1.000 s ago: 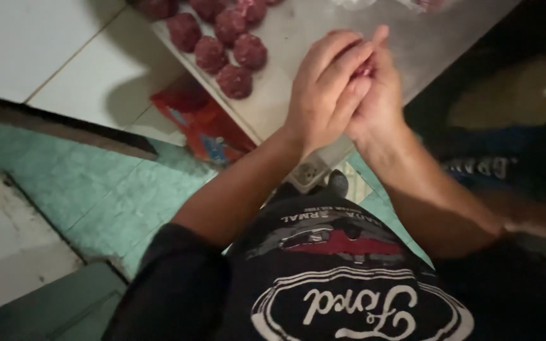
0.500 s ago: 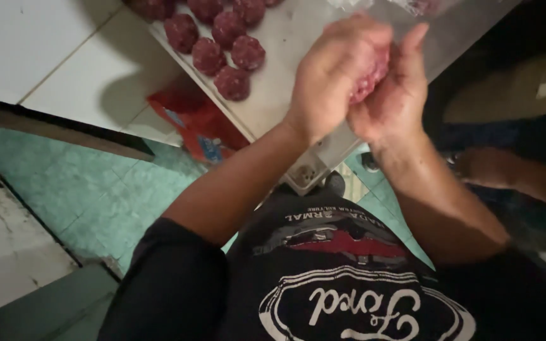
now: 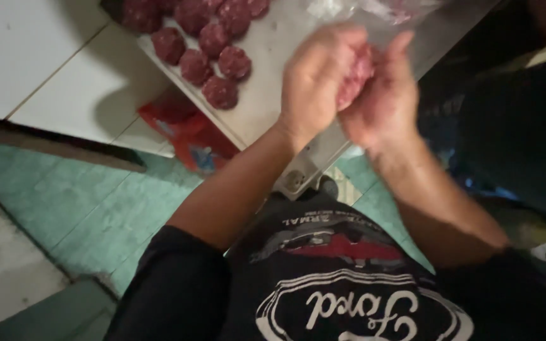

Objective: Forming meatballs from ground meat and placing them on a tray

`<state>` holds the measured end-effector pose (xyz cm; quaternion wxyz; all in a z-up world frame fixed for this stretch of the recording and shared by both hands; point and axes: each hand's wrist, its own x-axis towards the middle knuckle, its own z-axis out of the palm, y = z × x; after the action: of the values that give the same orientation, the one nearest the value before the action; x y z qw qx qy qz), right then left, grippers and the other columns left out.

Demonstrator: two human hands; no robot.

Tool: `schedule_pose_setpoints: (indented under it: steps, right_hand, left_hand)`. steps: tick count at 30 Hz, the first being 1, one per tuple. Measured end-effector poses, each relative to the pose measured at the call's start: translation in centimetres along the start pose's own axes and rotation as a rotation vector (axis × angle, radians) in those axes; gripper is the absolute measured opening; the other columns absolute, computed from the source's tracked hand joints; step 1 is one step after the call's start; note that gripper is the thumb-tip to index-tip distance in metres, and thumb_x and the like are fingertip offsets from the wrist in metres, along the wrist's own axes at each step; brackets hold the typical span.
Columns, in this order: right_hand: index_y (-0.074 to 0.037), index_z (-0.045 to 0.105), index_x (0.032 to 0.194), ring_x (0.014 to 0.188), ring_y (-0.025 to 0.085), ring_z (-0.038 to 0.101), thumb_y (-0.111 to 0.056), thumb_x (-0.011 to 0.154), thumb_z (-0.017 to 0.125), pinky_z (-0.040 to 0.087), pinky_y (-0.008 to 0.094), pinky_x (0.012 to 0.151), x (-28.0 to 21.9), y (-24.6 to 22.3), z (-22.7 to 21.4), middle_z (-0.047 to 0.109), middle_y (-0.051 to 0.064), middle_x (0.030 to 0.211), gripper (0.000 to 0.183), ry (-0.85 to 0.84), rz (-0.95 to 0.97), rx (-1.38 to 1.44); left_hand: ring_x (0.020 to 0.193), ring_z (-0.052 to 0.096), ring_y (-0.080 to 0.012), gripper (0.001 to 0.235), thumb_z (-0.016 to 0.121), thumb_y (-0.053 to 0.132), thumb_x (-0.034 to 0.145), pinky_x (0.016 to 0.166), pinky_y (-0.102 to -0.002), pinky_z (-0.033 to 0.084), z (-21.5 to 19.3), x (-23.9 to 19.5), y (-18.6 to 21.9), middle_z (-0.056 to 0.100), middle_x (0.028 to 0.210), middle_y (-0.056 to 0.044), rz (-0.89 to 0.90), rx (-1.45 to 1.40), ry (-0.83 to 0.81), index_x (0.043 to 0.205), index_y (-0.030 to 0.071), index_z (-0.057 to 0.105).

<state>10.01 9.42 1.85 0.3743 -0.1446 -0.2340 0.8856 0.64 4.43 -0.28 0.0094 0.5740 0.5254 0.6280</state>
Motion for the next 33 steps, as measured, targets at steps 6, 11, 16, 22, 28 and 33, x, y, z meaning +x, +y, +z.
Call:
schedule_pose_setpoints:
  steps: [6,11,16,22,28,33]
  right_hand:
    - [-0.008,0.066,0.112,0.108,0.019,0.069,-0.047,0.096,0.062,0.055,0.029,0.102,0.6,-0.5,-0.6,0.071,0.006,0.107,0.042,-0.211,0.036,0.062]
    - [0.0,0.068,0.112,0.11,0.023,0.069,-0.049,0.092,0.063,0.054,0.032,0.104,0.2,-1.3,0.8,0.072,0.013,0.111,0.053,-0.194,-0.037,-0.037]
    - [-0.001,0.075,0.103,0.102,0.03,0.071,-0.054,0.086,0.062,0.057,0.041,0.097,-0.4,-1.6,1.4,0.075,0.017,0.104,0.057,-0.09,-0.066,-0.041]
    - [-0.006,0.07,0.104,0.092,0.022,0.066,-0.055,0.087,0.066,0.053,0.033,0.082,-0.7,-1.6,2.1,0.068,0.007,0.095,0.052,-0.203,-0.041,-0.099]
    - [-0.007,0.066,0.125,0.096,0.029,0.066,-0.021,0.085,0.081,0.053,0.036,0.08,-0.6,-1.1,-2.5,0.068,0.019,0.116,0.045,-0.04,-0.019,-0.036]
    - [-0.01,0.061,0.138,0.116,0.027,0.067,0.003,0.089,0.079,0.058,0.035,0.108,-0.7,-0.3,-2.5,0.067,0.02,0.132,0.054,-0.21,-0.128,-0.197]
  left_hand:
    - [0.117,0.067,-0.0264,0.038,0.043,0.034,0.114,0.11,-0.039,0.057,0.6,0.3,2.4,0.067,0.124,-0.013,-0.036,-0.386,0.136,0.13,0.005,0.062]
    - [0.118,0.071,-0.0254,0.075,0.027,0.069,0.106,0.102,-0.036,0.06,0.1,2.1,2.9,0.07,0.126,-0.01,-0.141,-0.367,-0.115,0.124,0.01,0.07]
    - [0.158,0.047,-0.0246,0.053,0.036,0.048,0.118,0.14,-0.04,0.042,0.0,-1.4,1.6,0.047,0.164,-0.009,-0.216,-0.431,0.013,0.155,0.012,0.048]
    - [0.131,0.063,-0.0275,0.059,0.036,0.053,0.112,0.117,-0.037,0.053,-2.4,0.1,2.0,0.062,0.14,-0.014,-0.332,-0.5,0.004,0.147,0.007,0.049]
    - [0.128,0.062,-0.0312,0.049,0.065,0.024,0.109,0.107,-0.042,0.067,-1.9,-3.5,1.2,0.053,0.142,-0.017,0.009,0.174,-0.06,0.15,0.013,0.042]
    - [0.129,0.065,-0.0348,0.049,0.075,0.015,0.106,0.109,-0.045,0.068,-2.0,-3.2,1.8,0.055,0.141,-0.017,0.039,0.282,0.009,0.146,0.009,0.048]
